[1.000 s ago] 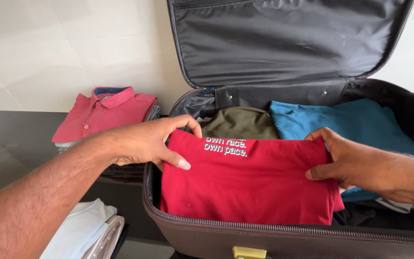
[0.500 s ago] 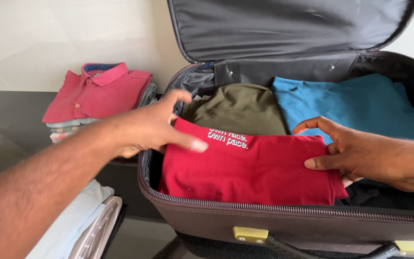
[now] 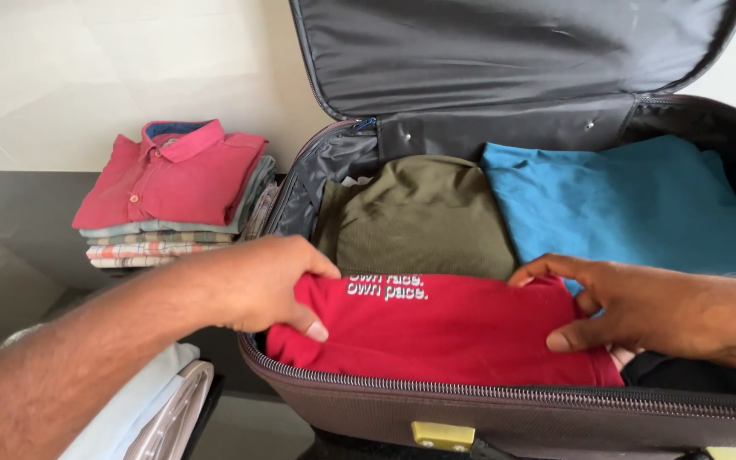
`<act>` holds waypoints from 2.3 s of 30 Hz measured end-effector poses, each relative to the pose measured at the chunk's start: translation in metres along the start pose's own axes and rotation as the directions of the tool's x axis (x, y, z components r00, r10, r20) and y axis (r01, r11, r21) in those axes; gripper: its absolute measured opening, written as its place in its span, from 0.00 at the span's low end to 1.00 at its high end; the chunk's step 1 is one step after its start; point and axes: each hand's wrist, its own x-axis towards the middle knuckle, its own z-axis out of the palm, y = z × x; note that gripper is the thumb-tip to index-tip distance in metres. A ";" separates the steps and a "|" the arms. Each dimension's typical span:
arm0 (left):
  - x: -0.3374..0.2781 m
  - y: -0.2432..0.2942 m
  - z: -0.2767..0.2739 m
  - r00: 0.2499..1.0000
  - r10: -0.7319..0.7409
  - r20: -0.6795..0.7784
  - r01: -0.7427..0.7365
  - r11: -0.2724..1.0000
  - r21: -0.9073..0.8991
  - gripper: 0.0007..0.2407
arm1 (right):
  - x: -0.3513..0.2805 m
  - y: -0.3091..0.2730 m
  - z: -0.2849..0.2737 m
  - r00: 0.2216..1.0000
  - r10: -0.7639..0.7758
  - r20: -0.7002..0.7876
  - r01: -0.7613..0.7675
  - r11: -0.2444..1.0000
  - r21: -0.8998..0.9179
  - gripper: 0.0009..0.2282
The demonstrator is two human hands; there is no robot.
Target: The person folds various clothing items, including pants, t-shirts, and shirts, and places them into an open suitcase. The person handles each item by hand, folding them neatly before arranging them inside the luggage.
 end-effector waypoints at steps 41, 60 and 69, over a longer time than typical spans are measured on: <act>0.003 0.002 0.014 0.979 0.188 0.074 -0.197 0.970 0.145 0.38 | -0.025 -0.052 0.022 0.985 -0.173 -0.020 0.089 0.602 -0.794 0.44; 0.017 0.004 0.007 0.965 0.200 0.169 -0.194 0.980 -0.050 0.40 | -0.014 -0.041 0.025 0.929 -0.348 -0.124 0.185 0.727 -0.661 0.30; 0.031 0.018 0.034 0.982 0.132 0.131 -0.163 0.951 0.261 0.38 | 0.015 -0.028 0.036 0.971 -0.241 -0.008 0.155 0.650 -0.744 0.19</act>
